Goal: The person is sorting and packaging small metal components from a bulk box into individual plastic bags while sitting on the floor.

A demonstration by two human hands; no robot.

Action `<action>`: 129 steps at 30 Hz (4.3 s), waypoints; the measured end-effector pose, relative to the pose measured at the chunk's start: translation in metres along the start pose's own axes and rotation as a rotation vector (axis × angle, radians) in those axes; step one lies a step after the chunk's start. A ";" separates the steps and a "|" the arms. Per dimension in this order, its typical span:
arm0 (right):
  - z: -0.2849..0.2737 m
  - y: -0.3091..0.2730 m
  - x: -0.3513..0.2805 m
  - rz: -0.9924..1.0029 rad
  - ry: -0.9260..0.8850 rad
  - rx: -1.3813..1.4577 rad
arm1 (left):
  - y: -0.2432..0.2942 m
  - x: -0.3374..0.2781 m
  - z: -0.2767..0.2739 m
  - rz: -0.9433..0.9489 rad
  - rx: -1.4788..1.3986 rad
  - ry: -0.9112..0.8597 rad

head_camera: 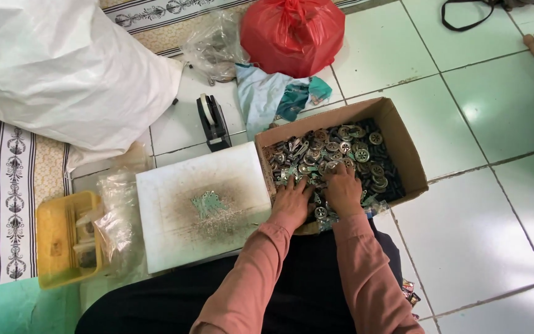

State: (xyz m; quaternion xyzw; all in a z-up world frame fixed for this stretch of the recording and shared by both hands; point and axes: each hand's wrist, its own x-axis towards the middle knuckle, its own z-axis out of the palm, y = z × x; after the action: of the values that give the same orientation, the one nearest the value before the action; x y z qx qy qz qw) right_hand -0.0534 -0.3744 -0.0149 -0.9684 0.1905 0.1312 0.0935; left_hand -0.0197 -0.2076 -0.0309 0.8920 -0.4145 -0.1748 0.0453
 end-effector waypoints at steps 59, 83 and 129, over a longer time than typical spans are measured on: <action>-0.010 0.022 -0.005 0.135 -0.063 0.387 | 0.002 0.011 0.009 0.020 0.218 0.149; -0.034 0.006 -0.005 0.034 -0.040 1.215 | -0.002 0.013 -0.021 -0.104 -0.871 0.326; 0.006 -0.269 -0.072 -0.933 0.748 0.004 | -0.172 -0.183 -0.007 -0.614 -0.414 1.036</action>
State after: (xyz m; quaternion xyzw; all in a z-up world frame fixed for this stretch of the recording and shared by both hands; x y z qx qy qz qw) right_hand -0.0131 -0.1040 0.0355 -0.9301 -0.2348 -0.2737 0.0695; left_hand -0.0020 0.0420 -0.0132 0.9118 -0.0217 0.1979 0.3592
